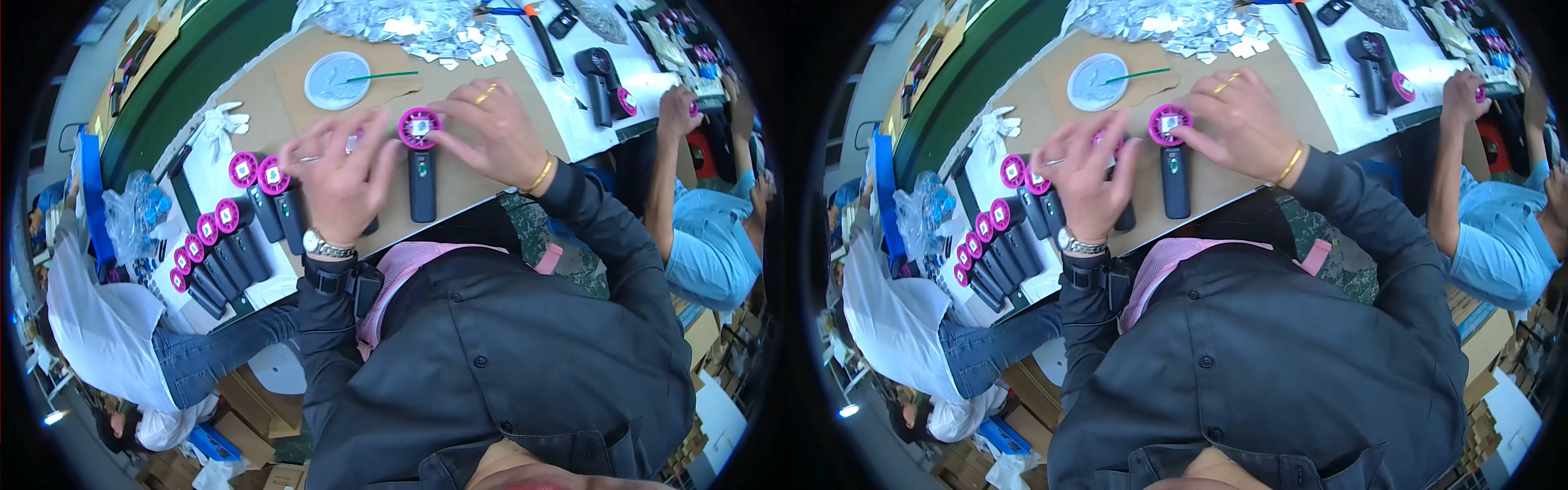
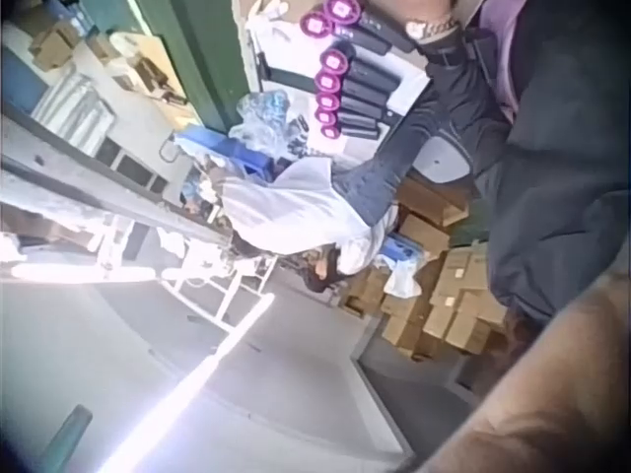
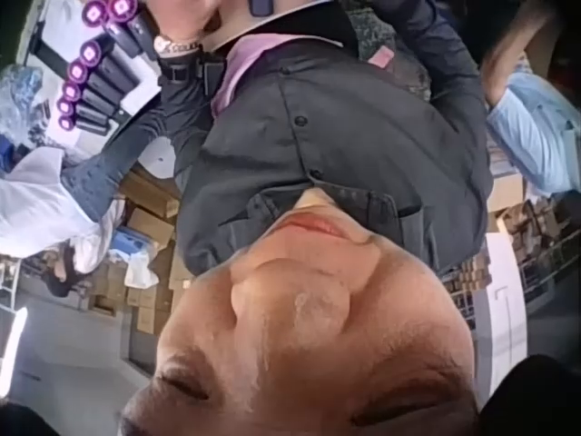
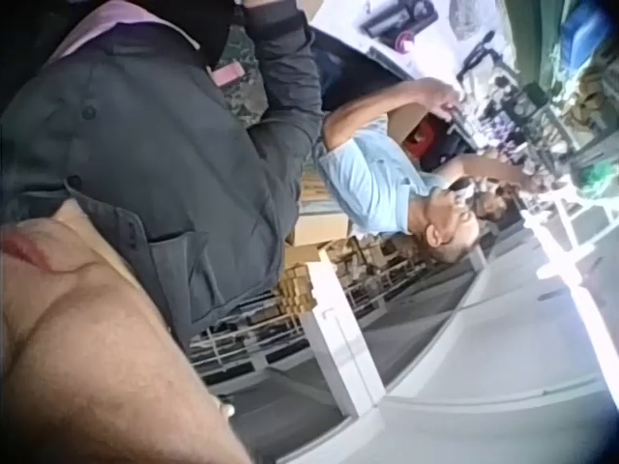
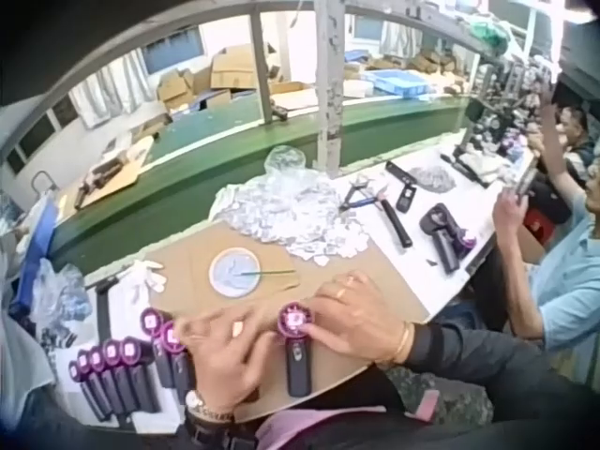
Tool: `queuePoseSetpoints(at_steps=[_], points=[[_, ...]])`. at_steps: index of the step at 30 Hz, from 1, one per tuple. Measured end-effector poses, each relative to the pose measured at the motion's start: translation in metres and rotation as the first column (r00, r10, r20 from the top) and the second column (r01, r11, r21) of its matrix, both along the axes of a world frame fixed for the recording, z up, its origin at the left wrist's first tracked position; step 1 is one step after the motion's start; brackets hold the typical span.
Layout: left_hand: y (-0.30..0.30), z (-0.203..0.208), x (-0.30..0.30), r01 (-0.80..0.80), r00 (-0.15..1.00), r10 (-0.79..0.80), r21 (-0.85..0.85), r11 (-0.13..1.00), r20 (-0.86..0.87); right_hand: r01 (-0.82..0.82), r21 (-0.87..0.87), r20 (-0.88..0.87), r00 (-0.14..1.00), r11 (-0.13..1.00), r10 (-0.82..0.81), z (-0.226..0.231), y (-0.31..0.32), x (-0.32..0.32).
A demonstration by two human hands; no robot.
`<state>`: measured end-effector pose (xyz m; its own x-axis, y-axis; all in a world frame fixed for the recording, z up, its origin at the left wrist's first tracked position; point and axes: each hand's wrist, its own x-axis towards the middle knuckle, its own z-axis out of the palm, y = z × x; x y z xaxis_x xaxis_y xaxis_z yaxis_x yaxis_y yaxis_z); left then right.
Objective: The person wipes a handheld fan with a cloth, applies glue to the fan's center with a stick, and presses a small square plate onto the glue. They then tap the plate with a cloth-covered tool and pick up the fan to inspect it.
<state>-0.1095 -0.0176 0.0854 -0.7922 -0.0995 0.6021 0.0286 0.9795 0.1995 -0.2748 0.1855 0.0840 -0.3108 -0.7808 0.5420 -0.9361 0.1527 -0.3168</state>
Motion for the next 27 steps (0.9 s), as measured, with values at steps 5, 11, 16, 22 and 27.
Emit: queuePoseSetpoints(at_steps=[5, 11, 16, 22, 27], points=[[-0.029, -0.003, 0.038, -0.159, 0.978, 0.188, 0.248, 0.955, -0.094, -0.029, -0.056, 0.046, 0.998, 0.998, 0.032, 0.021, -0.015, 0.020], [-0.034, -0.023, 0.054, -0.122, 0.988, 0.146, 0.313, 0.942, -0.054, -0.106, -0.048, 0.024, 0.994, 0.993, 0.108, 0.016, -0.047, 0.039], [-0.031, -0.027, 0.053, -0.079, 0.996, 0.090, 0.348, 0.934, -0.016, -0.129, 0.023, 0.001, 0.992, 0.991, 0.129, 0.032, -0.056, 0.019], [-0.035, -0.034, 0.049, -0.031, 0.999, 0.025, 0.375, 0.926, 0.023, -0.182, 0.102, -0.147, 0.969, 0.978, 0.196, 0.036, -0.067, 0.017], [-0.028, -0.021, 0.040, -0.003, 0.998, -0.025, 0.405, 0.914, 0.063, 0.049, 0.243, -0.148, 0.989, 0.969, -0.013, 0.014, -0.085, -0.043]])
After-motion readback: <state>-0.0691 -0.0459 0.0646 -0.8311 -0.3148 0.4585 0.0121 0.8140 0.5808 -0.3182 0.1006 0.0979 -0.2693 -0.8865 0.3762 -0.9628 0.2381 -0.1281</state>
